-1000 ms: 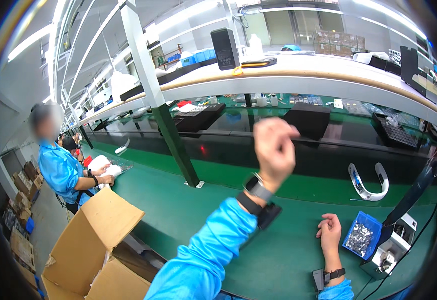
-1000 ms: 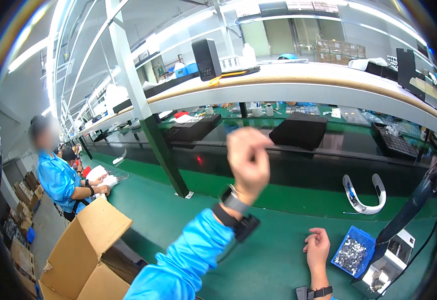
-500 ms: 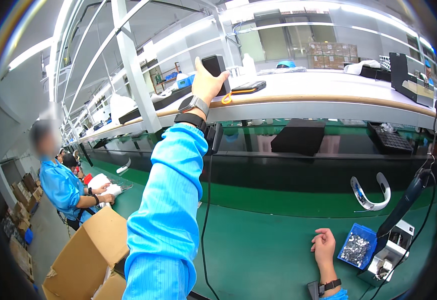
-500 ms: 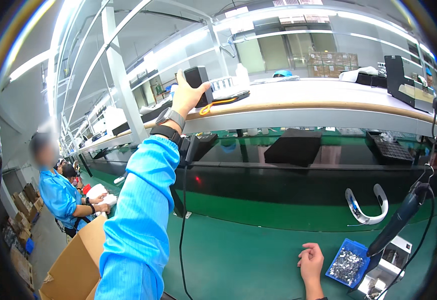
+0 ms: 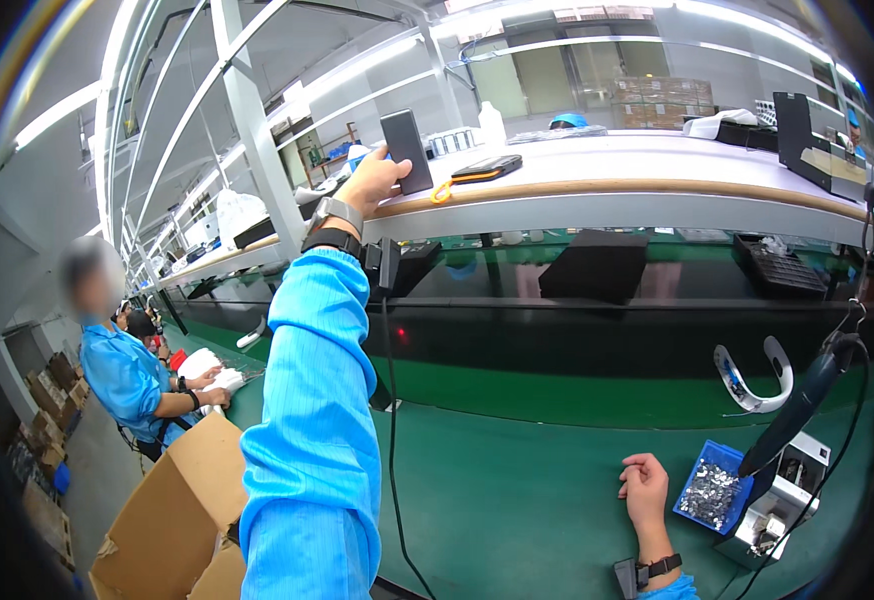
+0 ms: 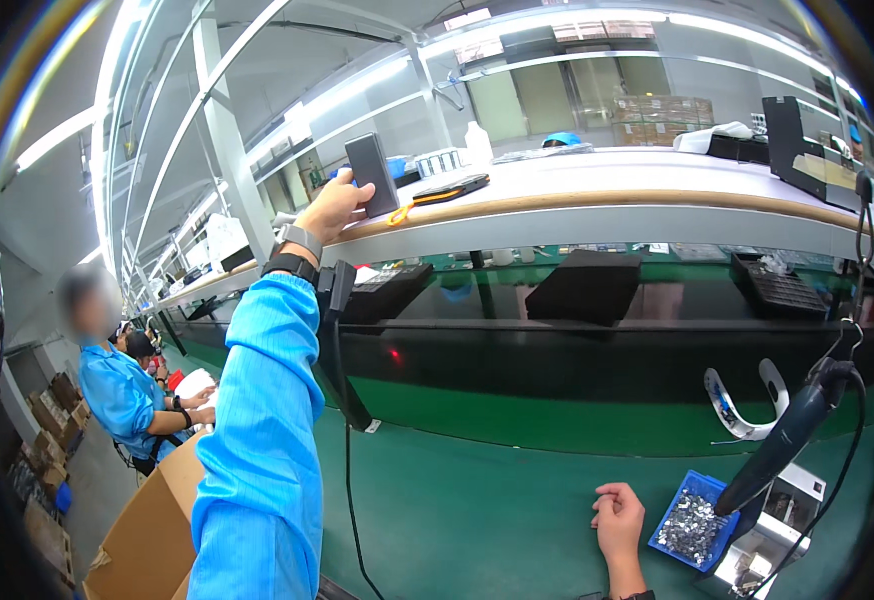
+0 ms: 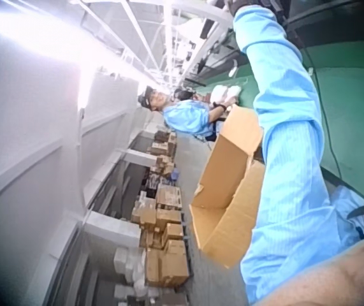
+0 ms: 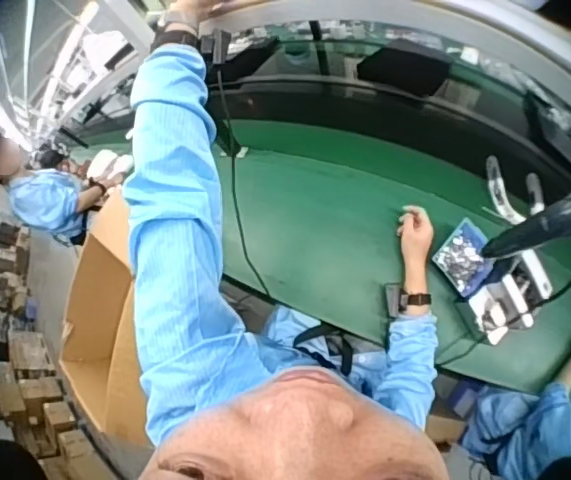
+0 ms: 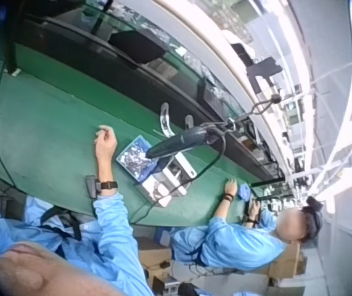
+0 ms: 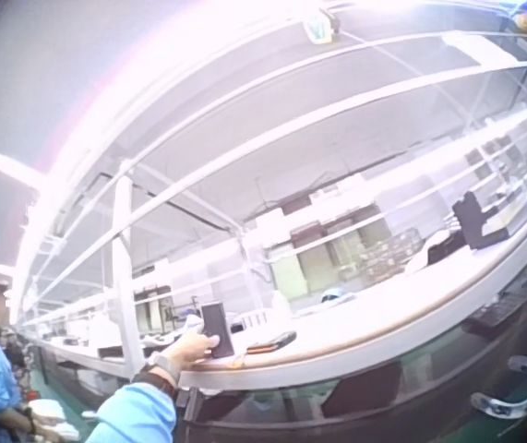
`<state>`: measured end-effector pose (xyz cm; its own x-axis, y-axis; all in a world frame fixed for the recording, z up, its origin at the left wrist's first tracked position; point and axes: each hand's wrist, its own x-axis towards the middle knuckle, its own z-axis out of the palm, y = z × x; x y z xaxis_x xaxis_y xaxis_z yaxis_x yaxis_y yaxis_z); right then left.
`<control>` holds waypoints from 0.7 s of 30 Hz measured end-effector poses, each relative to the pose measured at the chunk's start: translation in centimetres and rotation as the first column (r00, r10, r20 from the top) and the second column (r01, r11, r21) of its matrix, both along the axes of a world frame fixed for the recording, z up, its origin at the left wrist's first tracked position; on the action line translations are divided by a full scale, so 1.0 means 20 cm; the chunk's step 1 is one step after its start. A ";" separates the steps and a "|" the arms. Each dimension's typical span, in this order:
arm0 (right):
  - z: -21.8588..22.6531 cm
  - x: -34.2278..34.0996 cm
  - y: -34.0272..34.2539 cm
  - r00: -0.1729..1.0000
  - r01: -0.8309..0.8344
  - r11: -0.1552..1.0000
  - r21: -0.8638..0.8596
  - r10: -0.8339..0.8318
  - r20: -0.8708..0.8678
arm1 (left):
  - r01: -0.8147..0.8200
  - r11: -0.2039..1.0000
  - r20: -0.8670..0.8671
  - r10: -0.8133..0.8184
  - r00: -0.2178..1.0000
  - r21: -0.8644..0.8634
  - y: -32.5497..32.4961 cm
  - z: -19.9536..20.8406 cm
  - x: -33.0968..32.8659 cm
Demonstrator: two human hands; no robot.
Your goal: Assembling plastic product housings using electronic components and pneumatic tools at a factory workstation.
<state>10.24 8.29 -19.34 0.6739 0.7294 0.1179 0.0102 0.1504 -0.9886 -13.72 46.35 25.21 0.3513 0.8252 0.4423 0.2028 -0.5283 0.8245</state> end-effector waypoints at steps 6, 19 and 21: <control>0.00 -0.01 0.00 1.000 0.001 1.000 0.025 -0.001 -0.017 | -0.073 0.984 0.035 0.068 0.997 0.165 0.07 -0.04 -0.02; 0.04 -0.01 -0.01 1.000 0.017 1.000 0.013 -0.017 -0.026 | -0.055 0.955 0.094 0.028 0.995 0.290 0.14 -0.08 0.00; 0.02 0.00 0.00 0.999 0.011 1.000 0.019 -0.010 -0.031 | -0.025 0.972 0.135 -0.007 0.991 0.232 0.15 -0.08 -0.02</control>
